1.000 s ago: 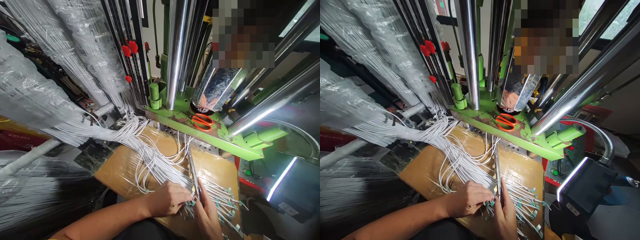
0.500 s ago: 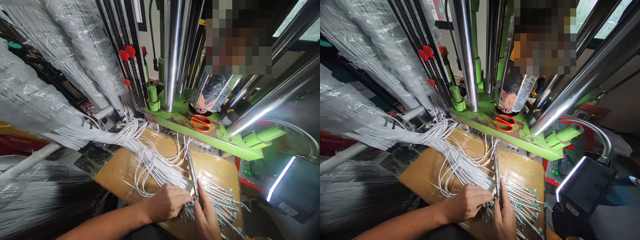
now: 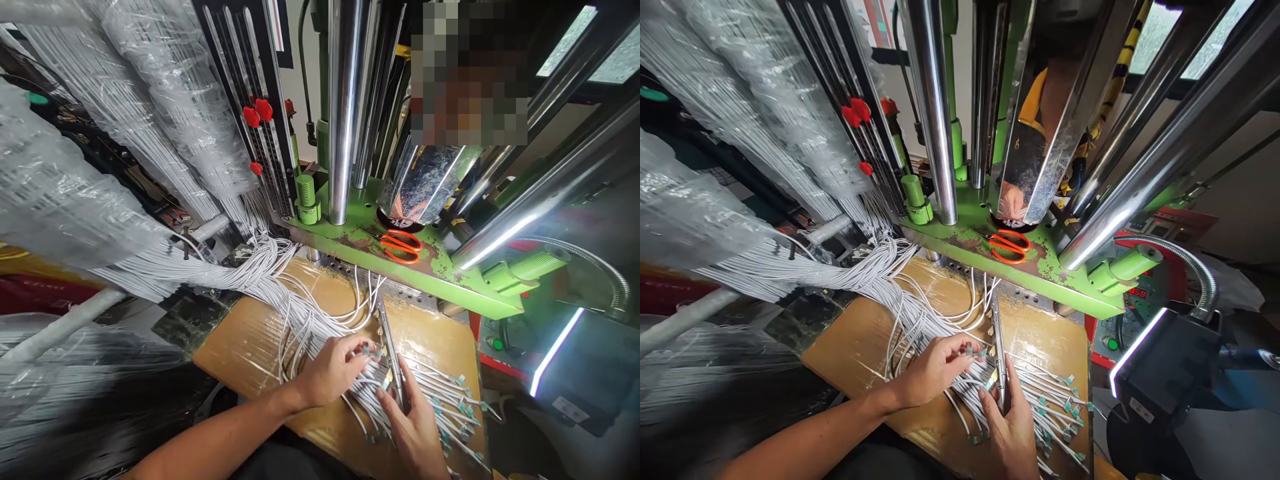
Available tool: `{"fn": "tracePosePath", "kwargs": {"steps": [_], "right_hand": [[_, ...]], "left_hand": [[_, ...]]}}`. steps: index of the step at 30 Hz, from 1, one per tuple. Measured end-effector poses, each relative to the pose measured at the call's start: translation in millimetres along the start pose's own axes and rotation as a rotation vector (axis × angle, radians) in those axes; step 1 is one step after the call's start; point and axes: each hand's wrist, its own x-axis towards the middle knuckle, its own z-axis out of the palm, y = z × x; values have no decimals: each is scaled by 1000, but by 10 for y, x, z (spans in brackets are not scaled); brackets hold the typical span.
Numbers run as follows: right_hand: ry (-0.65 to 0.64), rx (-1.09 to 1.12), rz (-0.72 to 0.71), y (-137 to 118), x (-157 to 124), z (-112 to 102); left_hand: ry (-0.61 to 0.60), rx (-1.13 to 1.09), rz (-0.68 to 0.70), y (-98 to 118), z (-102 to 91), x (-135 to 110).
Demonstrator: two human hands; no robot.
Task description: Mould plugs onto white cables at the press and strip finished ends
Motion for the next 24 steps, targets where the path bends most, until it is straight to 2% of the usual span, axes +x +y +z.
{"fn": "tracePosePath", "kwargs": {"steps": [2, 6, 9, 16, 21, 24], "right_hand": [[-46, 0, -7, 24, 5, -12], [-114, -10, -26, 100, 18, -51], [-110, -2, -34, 135, 17, -64], [-150, 6, -10, 188, 42, -71], [-137, -52, -12, 182, 67, -71], [-156, -43, -5, 110, 47, -103]], "left_hand": [[-64, 43, 72, -18, -39, 46], [-214, 288, 381, -146, -73, 144], [-240, 373, 498, -255, -64, 202], [-237, 416, 519, -346, -6, 253], [-143, 335, 433, -318, 59, 297], [-153, 258, 389, -252, 19, 311]]}}
